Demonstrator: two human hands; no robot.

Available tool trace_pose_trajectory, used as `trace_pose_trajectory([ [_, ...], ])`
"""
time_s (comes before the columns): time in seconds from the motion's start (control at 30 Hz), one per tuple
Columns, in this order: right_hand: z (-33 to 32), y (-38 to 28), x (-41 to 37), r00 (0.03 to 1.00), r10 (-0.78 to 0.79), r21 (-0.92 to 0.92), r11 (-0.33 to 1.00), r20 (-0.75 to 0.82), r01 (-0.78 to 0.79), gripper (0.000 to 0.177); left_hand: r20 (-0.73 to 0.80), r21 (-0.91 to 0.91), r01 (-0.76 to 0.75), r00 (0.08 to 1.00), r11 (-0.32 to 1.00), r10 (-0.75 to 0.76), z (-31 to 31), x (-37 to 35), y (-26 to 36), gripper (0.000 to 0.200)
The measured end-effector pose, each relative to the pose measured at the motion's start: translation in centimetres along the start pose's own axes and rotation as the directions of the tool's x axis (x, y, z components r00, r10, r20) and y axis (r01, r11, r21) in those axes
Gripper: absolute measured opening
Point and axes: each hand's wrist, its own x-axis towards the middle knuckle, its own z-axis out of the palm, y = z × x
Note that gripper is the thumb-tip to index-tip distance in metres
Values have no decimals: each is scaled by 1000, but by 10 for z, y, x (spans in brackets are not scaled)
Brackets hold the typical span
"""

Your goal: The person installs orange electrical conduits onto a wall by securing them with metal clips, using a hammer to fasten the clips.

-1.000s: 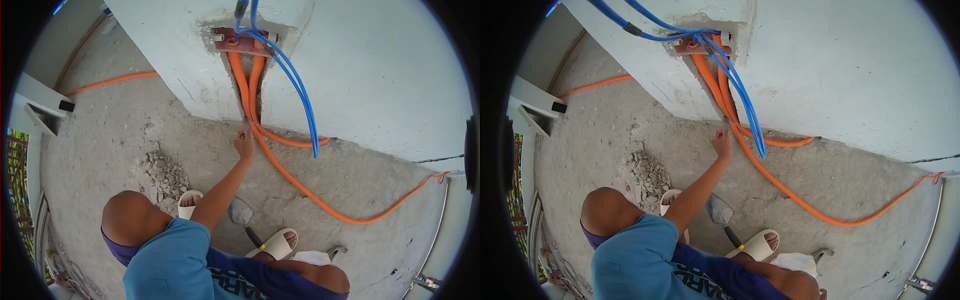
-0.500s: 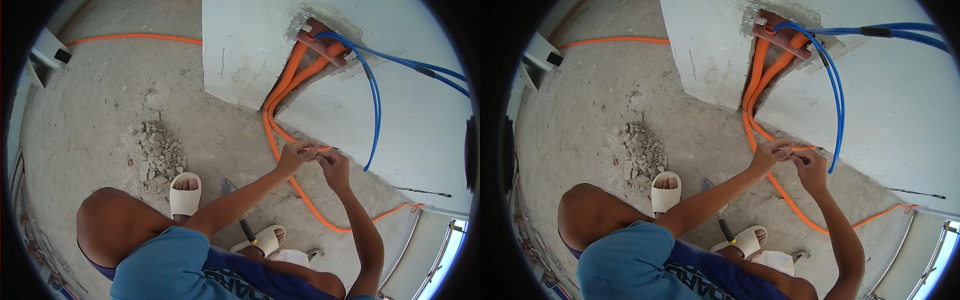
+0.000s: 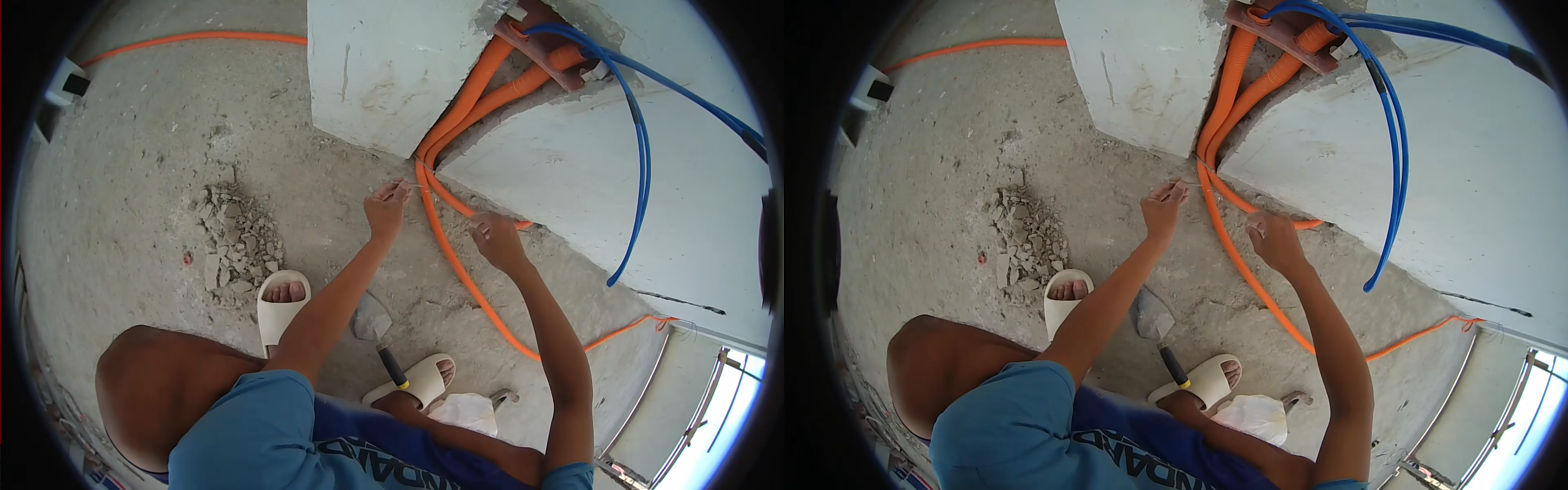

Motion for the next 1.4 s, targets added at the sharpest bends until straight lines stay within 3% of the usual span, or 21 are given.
trace_pose_trajectory([
  [0.07, 2, 21, -15, 983, 117, -43, 993, 140, -112, 25, -19, -6, 4, 1000, 1000, -4, -11, 8, -4, 19],
  [0.27, 14, 47, -48, 892, 261, -202, 959, 368, -197, 25, -9, 81, 16, 1000, 997, -15, -9, 15, -8, 18],
  [0.37, 19, 52, -52, 888, 200, -282, 956, 414, -84, 26, 2, 83, 6, 1000, 996, -6, -6, 22, -13, 18],
  [0.77, 37, 35, -41, 887, 257, -327, 936, 385, -129, 23, 41, 39, -21, 999, 999, 19, -3, 24, -12, 17],
  [1.07, 48, 35, -38, 894, 146, -313, 950, 424, -7, 26, 46, -58, -61, 997, 996, 64, 16, 30, 6, 16],
  [1.4, 44, 37, -43, 887, 207, -329, 942, 413, -66, 23, 54, -54, -164, 984, 985, 167, 43, 30, 16, 16],
])
